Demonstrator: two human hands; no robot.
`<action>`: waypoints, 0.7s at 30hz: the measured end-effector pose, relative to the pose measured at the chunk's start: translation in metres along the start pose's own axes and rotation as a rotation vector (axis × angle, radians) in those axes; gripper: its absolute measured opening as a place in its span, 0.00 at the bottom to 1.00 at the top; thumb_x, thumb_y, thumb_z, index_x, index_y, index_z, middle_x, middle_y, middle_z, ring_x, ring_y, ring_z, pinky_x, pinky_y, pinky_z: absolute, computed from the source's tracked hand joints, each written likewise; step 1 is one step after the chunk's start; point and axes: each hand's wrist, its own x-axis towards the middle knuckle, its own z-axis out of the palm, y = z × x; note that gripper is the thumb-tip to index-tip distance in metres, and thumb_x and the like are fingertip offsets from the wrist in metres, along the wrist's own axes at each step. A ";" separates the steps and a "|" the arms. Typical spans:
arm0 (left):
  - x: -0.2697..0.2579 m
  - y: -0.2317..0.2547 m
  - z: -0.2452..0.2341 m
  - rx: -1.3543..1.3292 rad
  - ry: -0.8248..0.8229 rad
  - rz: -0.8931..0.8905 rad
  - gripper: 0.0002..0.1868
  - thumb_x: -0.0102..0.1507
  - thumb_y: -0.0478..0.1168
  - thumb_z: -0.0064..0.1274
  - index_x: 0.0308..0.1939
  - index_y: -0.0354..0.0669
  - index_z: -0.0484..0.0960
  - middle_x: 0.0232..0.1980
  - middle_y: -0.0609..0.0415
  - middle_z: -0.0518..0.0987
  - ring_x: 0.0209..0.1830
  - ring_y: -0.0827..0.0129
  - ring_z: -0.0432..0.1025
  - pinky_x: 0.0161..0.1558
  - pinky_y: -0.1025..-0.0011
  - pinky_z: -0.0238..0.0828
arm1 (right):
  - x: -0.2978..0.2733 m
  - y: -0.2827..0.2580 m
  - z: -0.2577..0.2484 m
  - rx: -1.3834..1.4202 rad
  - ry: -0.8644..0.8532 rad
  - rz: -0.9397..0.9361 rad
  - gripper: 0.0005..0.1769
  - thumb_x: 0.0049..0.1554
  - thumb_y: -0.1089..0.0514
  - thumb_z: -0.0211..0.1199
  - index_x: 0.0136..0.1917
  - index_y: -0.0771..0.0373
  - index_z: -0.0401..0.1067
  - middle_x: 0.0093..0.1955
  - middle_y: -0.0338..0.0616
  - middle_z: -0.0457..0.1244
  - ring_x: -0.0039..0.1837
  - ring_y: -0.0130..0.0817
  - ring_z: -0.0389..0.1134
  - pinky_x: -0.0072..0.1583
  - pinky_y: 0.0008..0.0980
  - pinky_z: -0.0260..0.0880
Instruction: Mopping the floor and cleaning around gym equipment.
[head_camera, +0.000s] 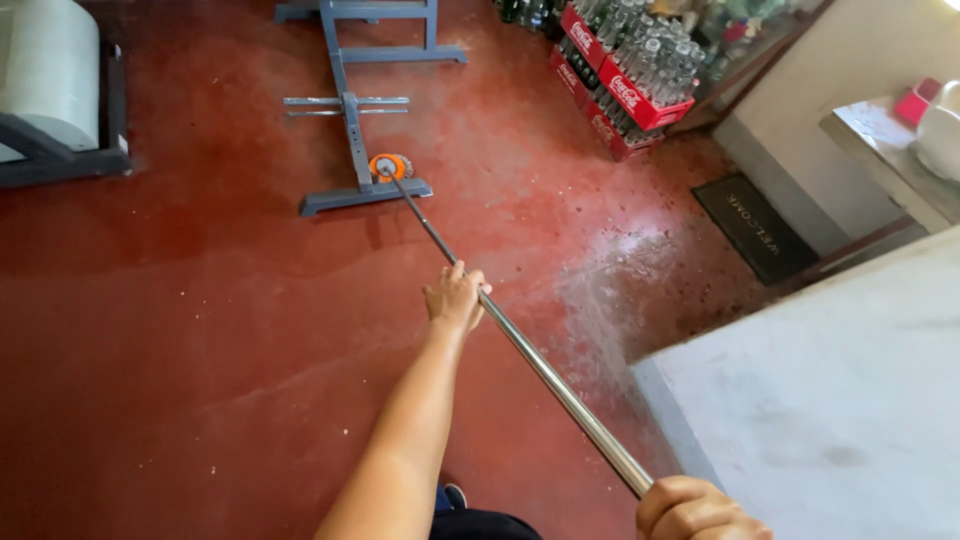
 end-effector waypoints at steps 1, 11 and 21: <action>0.009 -0.002 0.002 -0.057 0.000 -0.001 0.08 0.64 0.52 0.54 0.41 0.57 0.81 0.60 0.56 0.72 0.59 0.54 0.68 0.51 0.33 0.65 | 0.003 0.007 -0.004 -0.020 0.011 0.072 0.22 0.65 0.64 0.45 0.29 0.60 0.65 0.27 0.42 0.64 0.29 0.36 0.71 0.36 0.28 0.81; 0.128 -0.023 -0.025 -0.214 0.017 0.298 0.26 0.51 0.34 0.58 0.52 0.57 0.78 0.76 0.40 0.63 0.77 0.40 0.55 0.53 0.34 0.68 | 0.099 0.197 0.013 -0.087 0.455 0.376 0.10 0.59 0.65 0.48 0.34 0.62 0.59 0.35 0.45 0.58 0.41 0.37 0.53 0.50 0.40 0.62; 0.186 0.005 0.024 -0.162 0.004 0.252 0.22 0.63 0.58 0.56 0.43 0.43 0.80 0.74 0.23 0.59 0.73 0.23 0.56 0.55 0.34 0.67 | 0.094 0.264 -0.047 -0.261 0.317 0.417 0.16 0.62 0.60 0.48 0.33 0.64 0.63 0.33 0.45 0.60 0.38 0.38 0.61 0.62 0.51 0.70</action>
